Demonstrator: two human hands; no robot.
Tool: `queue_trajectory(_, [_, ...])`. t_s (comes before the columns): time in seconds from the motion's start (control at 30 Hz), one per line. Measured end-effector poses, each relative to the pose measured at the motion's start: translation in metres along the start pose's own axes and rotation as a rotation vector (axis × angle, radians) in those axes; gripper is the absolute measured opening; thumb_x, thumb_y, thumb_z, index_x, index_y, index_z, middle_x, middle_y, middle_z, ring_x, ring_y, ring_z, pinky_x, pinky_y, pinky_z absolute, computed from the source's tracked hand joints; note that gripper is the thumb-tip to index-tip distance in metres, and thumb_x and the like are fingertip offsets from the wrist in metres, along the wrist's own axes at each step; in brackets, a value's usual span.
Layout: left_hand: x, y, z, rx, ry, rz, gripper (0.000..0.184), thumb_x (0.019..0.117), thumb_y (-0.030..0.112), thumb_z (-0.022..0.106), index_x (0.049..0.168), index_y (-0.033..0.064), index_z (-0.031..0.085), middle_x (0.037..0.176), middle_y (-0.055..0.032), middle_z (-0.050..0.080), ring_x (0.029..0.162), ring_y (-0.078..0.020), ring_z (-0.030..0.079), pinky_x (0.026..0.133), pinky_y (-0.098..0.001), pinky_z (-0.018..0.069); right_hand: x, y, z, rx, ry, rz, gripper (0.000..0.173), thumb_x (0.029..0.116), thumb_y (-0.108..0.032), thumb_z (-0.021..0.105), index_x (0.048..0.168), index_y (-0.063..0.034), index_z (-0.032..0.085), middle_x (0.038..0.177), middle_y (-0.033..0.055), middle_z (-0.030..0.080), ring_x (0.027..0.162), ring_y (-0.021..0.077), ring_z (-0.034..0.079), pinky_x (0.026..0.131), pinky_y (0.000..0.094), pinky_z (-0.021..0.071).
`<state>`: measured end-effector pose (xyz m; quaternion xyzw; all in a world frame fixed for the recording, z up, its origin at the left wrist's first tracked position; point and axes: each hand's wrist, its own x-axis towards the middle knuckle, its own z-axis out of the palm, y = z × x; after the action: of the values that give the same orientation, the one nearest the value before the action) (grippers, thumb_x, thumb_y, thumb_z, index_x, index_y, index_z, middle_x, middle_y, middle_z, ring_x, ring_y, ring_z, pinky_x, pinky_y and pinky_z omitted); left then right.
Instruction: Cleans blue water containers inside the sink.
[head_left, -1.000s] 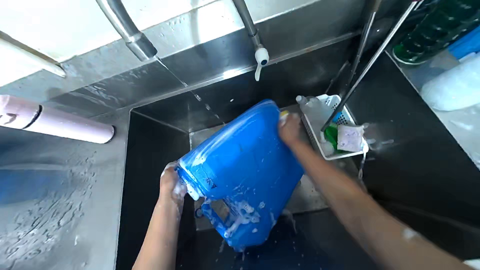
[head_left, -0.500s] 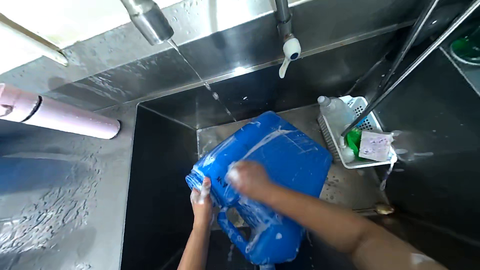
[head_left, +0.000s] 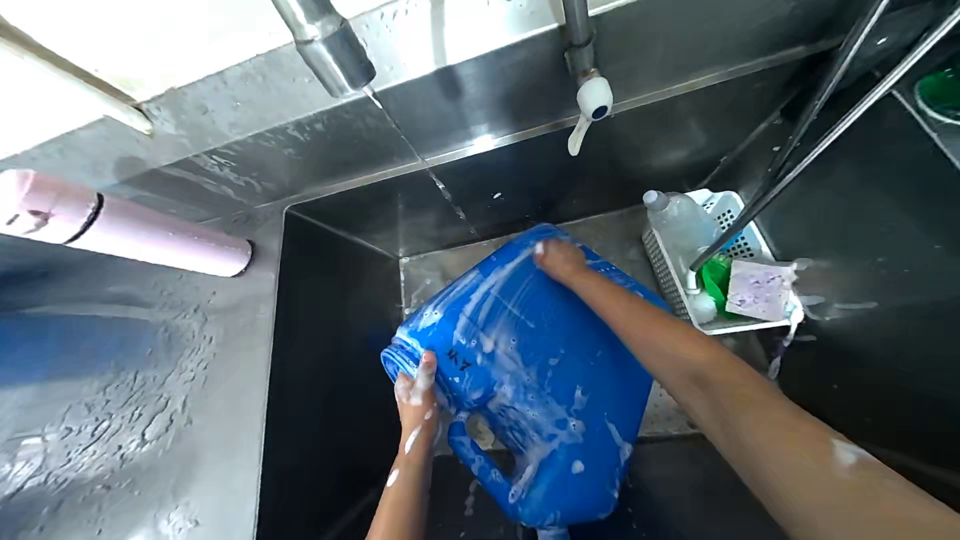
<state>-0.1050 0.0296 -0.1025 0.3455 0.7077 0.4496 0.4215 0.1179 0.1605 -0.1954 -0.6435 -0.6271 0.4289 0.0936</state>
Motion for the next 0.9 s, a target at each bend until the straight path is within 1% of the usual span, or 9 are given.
queue_trajectory(0.23, [-0.004, -0.008, -0.029, 0.129, -0.085, 0.093, 0.036, 0.0952, 0.009, 0.047, 0.125, -0.0112, 0.045, 0.094, 0.0018, 0.062, 0.083, 0.0033, 0.063, 0.078, -0.0189, 0.0551, -0.095, -0.128, 0.045, 0.276, -0.041, -0.621, 0.042, 0.0945, -0.029, 0.07, 0.122, 0.0025, 0.07, 0.127, 0.0265, 0.065, 0.126, 0.0431, 0.056, 0.102, 0.0621, 0.0413])
queue_trajectory(0.3, [-0.01, -0.01, -0.049, 0.28, -0.217, 0.141, 0.048, 0.0933, 0.018, 0.052, 0.129, -0.0132, 0.045, 0.101, 0.0008, 0.067, 0.089, 0.0049, 0.067, 0.084, -0.018, 0.0576, -0.042, -0.073, 0.029, 0.204, 0.094, -0.422, 0.037, 0.1018, -0.027, 0.06, 0.124, 0.0008, 0.07, 0.129, 0.0253, 0.066, 0.127, 0.0419, 0.059, 0.106, 0.0621, 0.0436])
queue_trajectory(0.37, [-0.018, -0.019, -0.065, 0.545, -0.349, 0.196, 0.046, 0.0935, 0.019, 0.055, 0.116, -0.0214, 0.056, 0.096, -0.0123, 0.069, 0.088, -0.0011, 0.065, 0.085, -0.0223, 0.0532, 0.028, 0.035, 0.016, 0.145, 0.227, -0.056, 0.043, 0.1056, -0.029, 0.053, 0.129, 0.0051, 0.064, 0.131, 0.03, 0.063, 0.128, 0.046, 0.057, 0.107, 0.064, 0.0431])
queue_trajectory(0.47, [-0.007, -0.028, -0.078, 0.635, -0.555, 0.146, 0.051, 0.0938, 0.026, 0.053, 0.118, -0.0187, 0.057, 0.102, -0.0115, 0.068, 0.096, 0.0045, 0.061, 0.092, -0.0159, 0.0489, 0.026, 0.112, 0.015, 0.184, 0.159, 0.239, 0.054, 0.1103, -0.029, 0.042, 0.156, -0.0007, 0.036, 0.149, 0.0315, 0.048, 0.138, 0.0501, 0.047, 0.112, 0.0669, 0.0369])
queue_trajectory(0.57, [-0.001, -0.02, -0.079, 0.486, -0.678, 0.088, 0.061, 0.0929, 0.039, 0.062, 0.115, -0.0174, 0.054, 0.1, 0.0022, 0.067, 0.096, 0.0127, 0.059, 0.092, -0.0106, 0.0485, -0.112, 0.035, 0.04, 0.143, 0.137, -0.309, 0.044, 0.1051, -0.019, 0.049, 0.146, -0.0024, 0.054, 0.149, 0.0236, 0.053, 0.143, 0.0465, 0.042, 0.115, 0.0676, 0.0326])
queue_trajectory(0.67, [-0.002, -0.027, -0.079, 0.357, -0.673, 0.113, 0.063, 0.0894, 0.053, 0.069, 0.109, -0.0056, 0.058, 0.094, 0.0157, 0.068, 0.094, 0.0137, 0.062, 0.09, -0.0115, 0.0513, -0.21, 0.012, 0.051, 0.217, 0.194, -0.798, 0.026, 0.0996, -0.014, 0.057, 0.119, -0.0129, 0.075, 0.131, 0.0101, 0.07, 0.133, 0.0381, 0.057, 0.108, 0.0621, 0.0439])
queue_trajectory(0.77, [0.008, -0.058, -0.081, 0.205, -0.589, 0.198, 0.041, 0.086, 0.057, 0.072, 0.105, 0.0215, 0.067, 0.094, 0.0249, 0.071, 0.093, 0.0133, 0.065, 0.087, -0.0124, 0.0535, -0.141, 0.113, 0.034, 0.213, 0.202, -0.324, 0.036, 0.1061, -0.015, 0.048, 0.13, 0.0062, 0.063, 0.133, 0.0251, 0.064, 0.13, 0.0382, 0.058, 0.113, 0.0551, 0.0417])
queue_trajectory(0.83, [0.015, -0.072, -0.081, 0.145, -0.555, 0.245, 0.04, 0.0854, 0.055, 0.074, 0.107, 0.0222, 0.065, 0.095, 0.0239, 0.072, 0.093, 0.0118, 0.066, 0.087, -0.0136, 0.0545, -0.06, 0.193, 0.021, 0.321, 0.101, 0.139, 0.043, 0.1117, -0.018, 0.04, 0.141, 0.0095, 0.053, 0.144, 0.033, 0.053, 0.138, 0.0477, 0.048, 0.117, 0.0614, 0.0328])
queue_trajectory(0.9, [0.017, -0.075, -0.08, 0.136, -0.528, 0.249, 0.046, 0.0844, 0.055, 0.075, 0.109, 0.0178, 0.062, 0.094, 0.0227, 0.071, 0.092, 0.0107, 0.066, 0.087, -0.0145, 0.0549, -0.017, 0.234, 0.029, 0.413, 0.085, 0.337, 0.046, 0.1134, -0.021, 0.035, 0.14, 0.0115, 0.053, 0.145, 0.0358, 0.05, 0.139, 0.0502, 0.045, 0.117, 0.0625, 0.0311])
